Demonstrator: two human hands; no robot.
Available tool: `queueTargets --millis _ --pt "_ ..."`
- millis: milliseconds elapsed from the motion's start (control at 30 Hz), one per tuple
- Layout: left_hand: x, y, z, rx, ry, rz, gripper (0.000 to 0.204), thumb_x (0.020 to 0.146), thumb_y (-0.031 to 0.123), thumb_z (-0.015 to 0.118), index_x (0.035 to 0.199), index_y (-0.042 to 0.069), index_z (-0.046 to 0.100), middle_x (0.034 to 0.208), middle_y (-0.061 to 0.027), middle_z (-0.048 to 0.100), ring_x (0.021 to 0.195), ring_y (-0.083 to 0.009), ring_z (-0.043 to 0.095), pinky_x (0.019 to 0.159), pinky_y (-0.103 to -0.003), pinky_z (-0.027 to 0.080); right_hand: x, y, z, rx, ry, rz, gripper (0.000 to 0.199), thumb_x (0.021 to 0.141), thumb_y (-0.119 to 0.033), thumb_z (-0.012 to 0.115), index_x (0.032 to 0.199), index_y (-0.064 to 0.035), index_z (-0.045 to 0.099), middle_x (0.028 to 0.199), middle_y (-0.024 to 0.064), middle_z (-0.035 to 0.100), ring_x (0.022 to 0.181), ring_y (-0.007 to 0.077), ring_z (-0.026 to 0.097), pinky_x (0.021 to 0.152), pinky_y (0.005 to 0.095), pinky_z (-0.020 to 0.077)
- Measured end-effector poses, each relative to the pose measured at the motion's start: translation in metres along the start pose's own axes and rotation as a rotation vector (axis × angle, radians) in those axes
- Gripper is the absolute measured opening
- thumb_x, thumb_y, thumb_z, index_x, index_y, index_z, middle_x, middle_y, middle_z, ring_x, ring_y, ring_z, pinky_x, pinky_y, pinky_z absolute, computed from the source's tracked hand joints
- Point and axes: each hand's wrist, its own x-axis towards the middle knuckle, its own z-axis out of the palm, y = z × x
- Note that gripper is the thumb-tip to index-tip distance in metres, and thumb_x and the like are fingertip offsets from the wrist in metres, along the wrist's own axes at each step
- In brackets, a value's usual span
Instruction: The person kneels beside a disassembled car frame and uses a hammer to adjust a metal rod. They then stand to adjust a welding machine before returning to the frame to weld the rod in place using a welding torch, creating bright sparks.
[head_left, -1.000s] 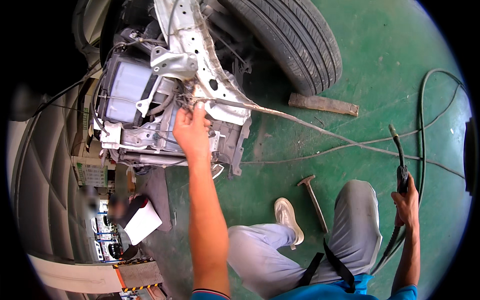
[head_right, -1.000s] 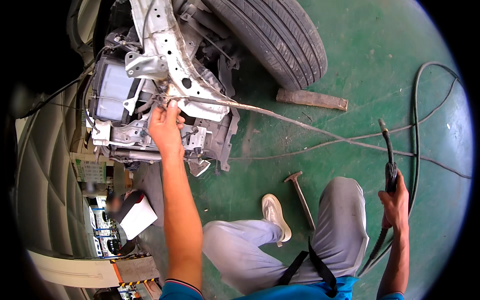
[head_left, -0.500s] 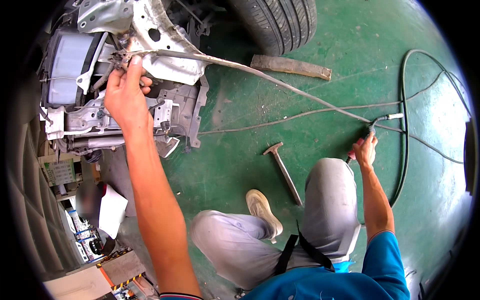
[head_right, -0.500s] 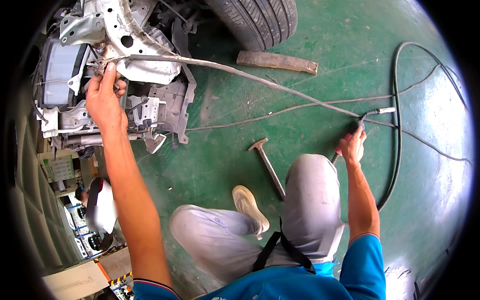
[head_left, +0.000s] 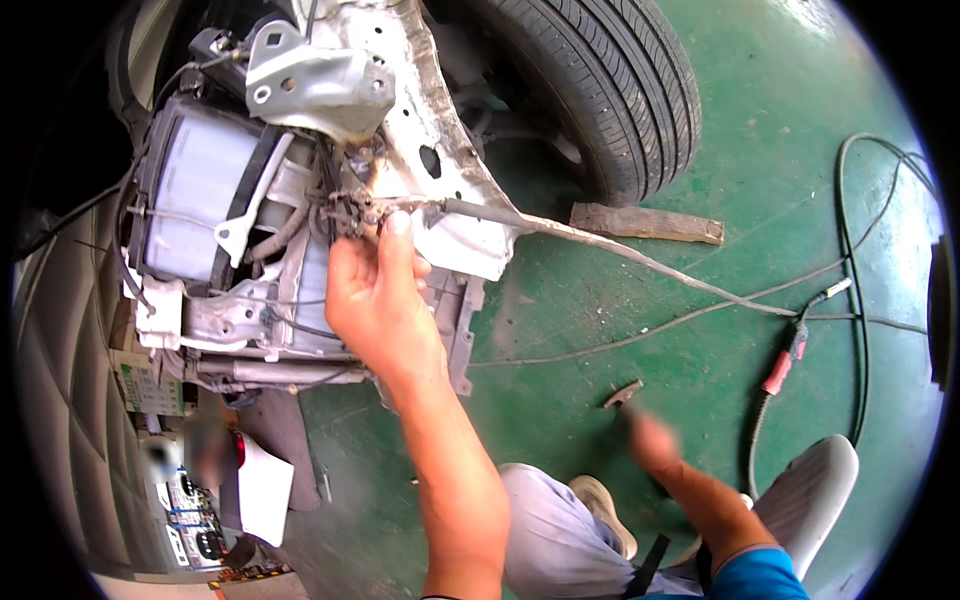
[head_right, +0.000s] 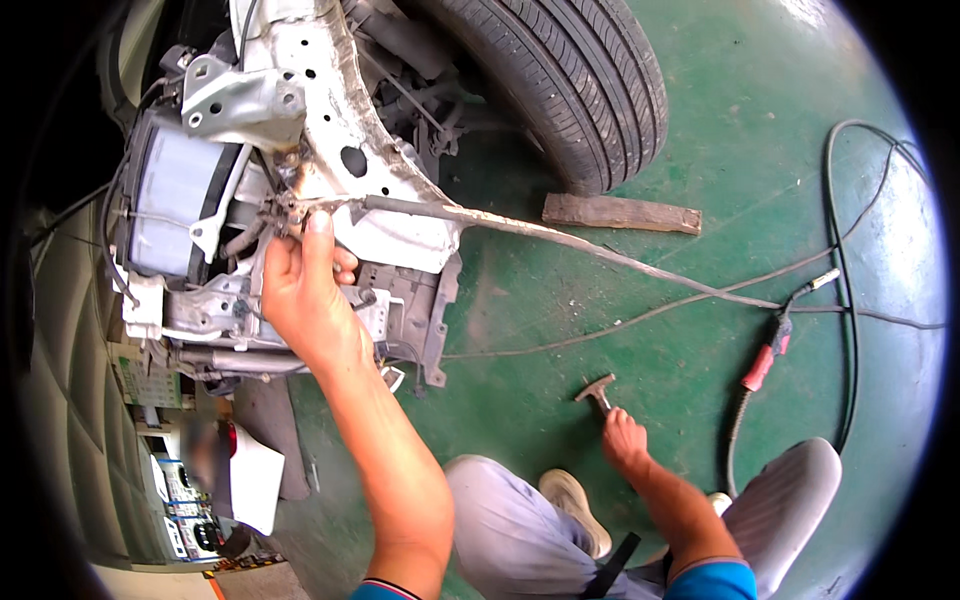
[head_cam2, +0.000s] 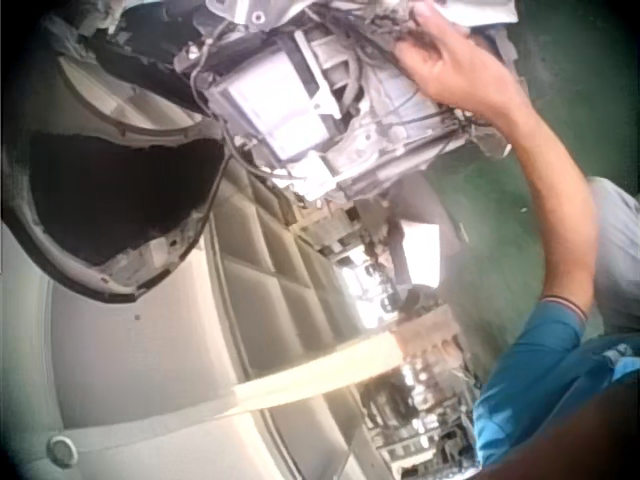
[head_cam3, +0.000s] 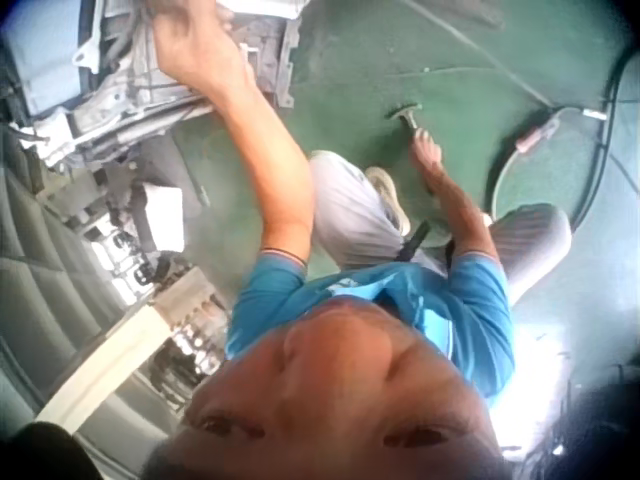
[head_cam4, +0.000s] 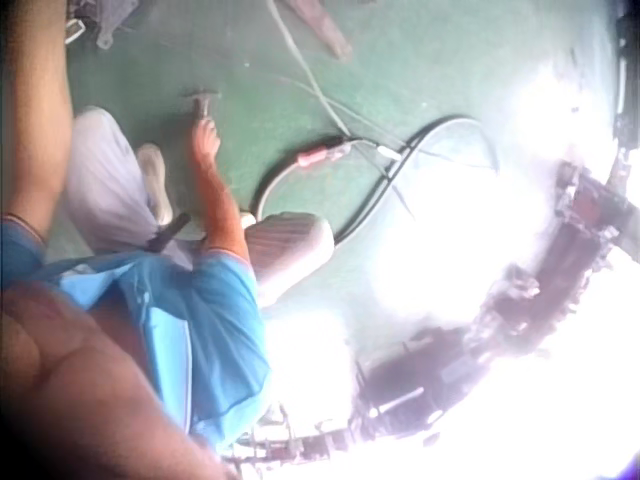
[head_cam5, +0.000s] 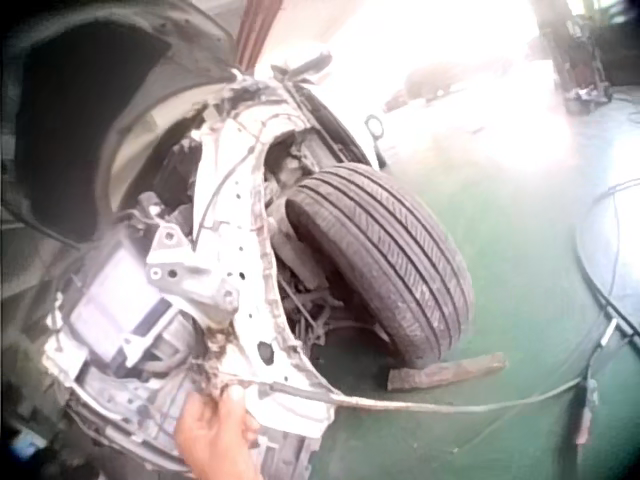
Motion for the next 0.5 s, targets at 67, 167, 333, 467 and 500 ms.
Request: queueTargets --millis 67,167,333,467,500 --pt "-0.001 -0.003 -0.005 -0.008 0.021 0.026 0.016 0.094 0.012 0.069 0.086 0.001 0.06 0.068 0.0002 0.056 0.06 -0.0047 0.047 0.055 -0.022 0.034 -0.006 -0.004 0.037 0.096 0.053 0.014 0.063 0.07 -0.033 0.079 0.12 -0.0027 0.056 0.117 0.0185 0.063 0.102 0.0364 0.066 0.079 0.0467 0.0573" --pt "-0.005 -0.013 -0.012 -0.032 0.066 0.005 0.017 0.094 0.012 0.069 0.085 0.001 0.059 0.068 0.0002 0.055 0.061 -0.0055 0.046 0.056 -0.022 0.034 -0.015 -0.025 -0.023 0.369 -0.108 0.167 0.052 0.067 -0.025 0.078 0.108 0.0009 0.062 0.102 0.02 0.067 0.092 0.0381 0.067 0.076 0.0459 0.0557" --pt "-0.001 -0.015 -0.01 -0.107 0.005 0.017 0.018 0.092 0.016 0.071 0.085 0.004 0.06 0.069 -0.0001 0.056 0.058 -0.0062 0.046 0.054 -0.023 0.031 -0.04 -0.068 -0.178 1.146 -0.089 0.01 0.034 0.068 -0.015 0.075 0.094 0.0021 0.061 0.079 0.0098 0.063 0.073 0.0238 0.064 0.066 0.0388 0.0511" --pt "0.002 -0.012 -0.015 -0.101 -0.039 0.0 0.016 0.092 0.015 0.071 0.088 0.003 0.062 0.073 -0.0005 0.059 0.059 -0.0058 0.048 0.054 -0.022 0.031 -0.082 -0.117 -0.343 1.644 -0.042 -0.36 0.033 0.09 -0.02 0.071 0.112 -0.0006 0.056 0.076 -0.0002 0.054 0.06 0.0084 0.05 0.054 0.0262 0.0424" --pt "0.001 -0.012 -0.017 -0.098 -0.032 -0.003 0.015 0.092 0.014 0.071 0.088 0.003 0.062 0.074 -0.0006 0.059 0.059 -0.0058 0.048 0.054 -0.022 0.032 -0.08 -0.125 -0.367 1.61 0.019 -0.422 0.034 0.093 -0.025 0.068 0.113 -0.0007 0.055 0.076 -0.0005 0.054 0.06 0.0077 0.049 0.053 0.0253 0.0413"
